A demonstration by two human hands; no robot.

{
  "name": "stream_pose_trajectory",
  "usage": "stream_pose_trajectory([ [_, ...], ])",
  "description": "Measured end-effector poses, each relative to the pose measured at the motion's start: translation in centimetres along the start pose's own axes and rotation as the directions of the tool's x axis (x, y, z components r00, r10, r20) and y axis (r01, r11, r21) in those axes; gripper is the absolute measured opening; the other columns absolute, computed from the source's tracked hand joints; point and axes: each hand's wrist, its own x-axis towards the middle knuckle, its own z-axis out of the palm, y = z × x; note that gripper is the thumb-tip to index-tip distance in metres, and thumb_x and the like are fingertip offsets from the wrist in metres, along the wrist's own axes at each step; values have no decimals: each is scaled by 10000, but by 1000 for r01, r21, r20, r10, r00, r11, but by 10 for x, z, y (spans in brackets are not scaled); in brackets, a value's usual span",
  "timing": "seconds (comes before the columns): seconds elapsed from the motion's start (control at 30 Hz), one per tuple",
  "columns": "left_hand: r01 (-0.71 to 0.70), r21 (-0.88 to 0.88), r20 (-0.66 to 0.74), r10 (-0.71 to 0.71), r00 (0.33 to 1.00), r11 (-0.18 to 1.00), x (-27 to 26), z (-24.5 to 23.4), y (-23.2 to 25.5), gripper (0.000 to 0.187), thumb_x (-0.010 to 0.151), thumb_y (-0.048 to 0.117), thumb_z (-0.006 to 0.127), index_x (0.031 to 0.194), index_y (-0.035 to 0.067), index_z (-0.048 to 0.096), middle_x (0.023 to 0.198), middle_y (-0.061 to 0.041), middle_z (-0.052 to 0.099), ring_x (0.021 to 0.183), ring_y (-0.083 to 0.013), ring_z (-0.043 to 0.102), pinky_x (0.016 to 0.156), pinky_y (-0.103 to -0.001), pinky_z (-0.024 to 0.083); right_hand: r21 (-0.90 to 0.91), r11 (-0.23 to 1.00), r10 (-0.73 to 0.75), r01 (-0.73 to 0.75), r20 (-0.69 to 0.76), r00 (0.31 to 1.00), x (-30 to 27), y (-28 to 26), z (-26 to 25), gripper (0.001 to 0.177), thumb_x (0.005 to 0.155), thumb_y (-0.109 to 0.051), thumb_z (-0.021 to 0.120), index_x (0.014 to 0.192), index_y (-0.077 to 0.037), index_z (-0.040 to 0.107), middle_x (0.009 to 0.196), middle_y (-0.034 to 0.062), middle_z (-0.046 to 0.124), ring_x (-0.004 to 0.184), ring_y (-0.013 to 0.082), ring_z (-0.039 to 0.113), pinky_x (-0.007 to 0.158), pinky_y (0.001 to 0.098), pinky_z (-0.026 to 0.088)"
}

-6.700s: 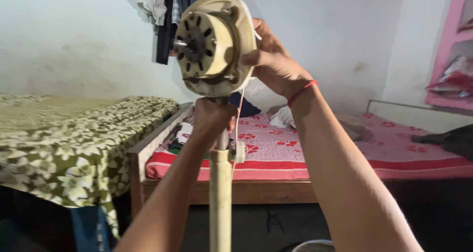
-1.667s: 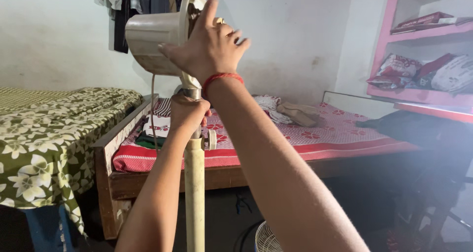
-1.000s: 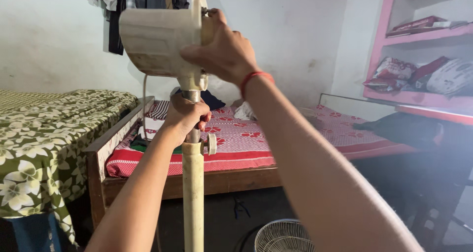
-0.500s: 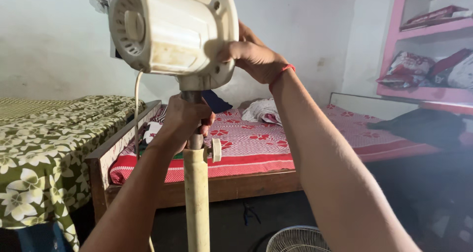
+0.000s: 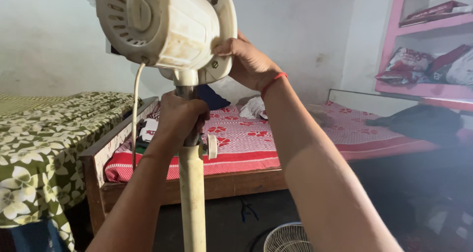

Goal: The person assembles a standing fan by attaching the motor housing to the pole, securing it with a knob, and adjusting the orientation. The person then places the assembled motor housing onto the floor near a fan cage.

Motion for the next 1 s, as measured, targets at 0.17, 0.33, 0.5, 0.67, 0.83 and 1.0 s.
stream_pose_trajectory([
  [0.17,-49,-65,-26,48,999,997,3,6,-3,141,714,26,614,610,-61,652,536,-127,634,373,-174,559,365,-316,434,-230,973,-10,-24,-144,990,-34,-38,43,939,795,-184,720,1617,-121,270,1399,163,538,1284,280,525,1148,524,467],
  [0.33,-40,-56,-77,35,996,998,6,9,-5,142,718,20,588,615,-62,640,544,-123,640,377,-176,572,371,-325,463,-554,831,-137,-57,-302,943,-30,-67,104,1217,698,-497,786,1617,-122,82,1584,216,296,1475,402,311,1105,545,374],
  [0.5,-29,-30,-102,25,994,999,5,10,-7,166,724,11,598,582,-69,631,505,-133,616,366,-188,576,370,-322,453,-860,313,-354,-403,-500,790,0,-37,160,1488,531,-747,927,1604,-88,133,1607,406,30,1497,587,94,1153,635,334],
  [0.67,5,-36,-112,-9,994,999,7,13,-10,153,725,7,614,588,-61,626,501,-132,611,364,-182,567,367,-318,451,-762,399,-265,-510,-628,731,5,-34,169,1369,523,-591,913,1608,-215,168,1618,393,-96,1508,606,-20,1121,644,348],
  [0.83,-17,-104,-26,14,1000,994,8,8,-11,107,726,1,612,631,-49,611,566,-128,638,390,-178,564,378,-319,450,-756,463,-238,-463,-609,757,3,-40,162,1372,504,-551,917,1624,-233,192,1606,379,-37,1486,595,61,1133,631,347],
  [1.0,-13,-103,80,21,997,995,9,2,-8,104,735,-2,617,644,-51,620,584,-128,647,417,-167,568,397,-312,473,-776,471,-206,-419,-559,803,3,-38,142,1238,545,-520,879,1588,-276,258,1543,304,237,1413,479,298,1084,557,450],
])
